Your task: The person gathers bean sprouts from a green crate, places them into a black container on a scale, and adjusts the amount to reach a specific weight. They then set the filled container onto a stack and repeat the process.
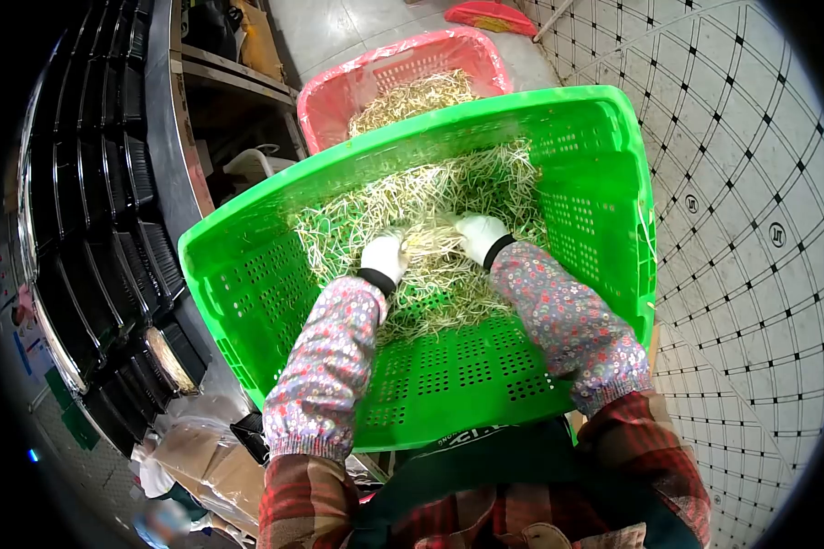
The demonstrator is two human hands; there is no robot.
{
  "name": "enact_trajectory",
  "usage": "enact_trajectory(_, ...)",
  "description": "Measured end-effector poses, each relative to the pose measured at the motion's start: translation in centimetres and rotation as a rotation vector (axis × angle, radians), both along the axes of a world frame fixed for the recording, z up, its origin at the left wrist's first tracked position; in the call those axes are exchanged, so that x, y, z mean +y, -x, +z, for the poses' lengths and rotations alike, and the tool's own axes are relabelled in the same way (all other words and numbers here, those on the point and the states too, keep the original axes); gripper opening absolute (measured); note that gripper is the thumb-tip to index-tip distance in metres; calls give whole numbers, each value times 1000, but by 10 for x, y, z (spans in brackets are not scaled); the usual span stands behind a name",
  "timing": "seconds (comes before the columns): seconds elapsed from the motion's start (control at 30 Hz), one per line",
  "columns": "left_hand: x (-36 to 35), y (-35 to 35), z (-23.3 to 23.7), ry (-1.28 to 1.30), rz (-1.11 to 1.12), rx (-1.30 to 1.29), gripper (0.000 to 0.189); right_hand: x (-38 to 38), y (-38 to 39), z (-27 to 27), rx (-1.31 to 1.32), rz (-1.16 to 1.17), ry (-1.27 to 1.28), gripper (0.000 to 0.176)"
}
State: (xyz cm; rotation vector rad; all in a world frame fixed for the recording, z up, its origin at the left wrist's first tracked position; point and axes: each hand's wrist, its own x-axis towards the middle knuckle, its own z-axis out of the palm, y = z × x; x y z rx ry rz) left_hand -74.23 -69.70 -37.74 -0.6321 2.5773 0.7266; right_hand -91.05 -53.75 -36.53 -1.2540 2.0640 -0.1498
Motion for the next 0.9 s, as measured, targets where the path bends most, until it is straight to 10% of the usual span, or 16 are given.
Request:
enact_trajectory(0.33,7,-25,59,52,-121,370,37,11,51,-26,-544,-765,300,20)
enact_trajectory(0.47,38,-4,58,172,3,224,88,-9,28,3,-292,-214,-148,72)
enact_trajectory(0.67,72,-65,-97,-645,975,559,75,-27,21,34,-142,-229,-128,110)
enact_trajectory(0.73,68,-47,-80,-832,1036,374,72,-37,-13,36,13,-100,-136,127)
enact_trajectory(0.9,72,-31,-21,-686,955,426,74,-36,-42,-5,134,12,-188,99)
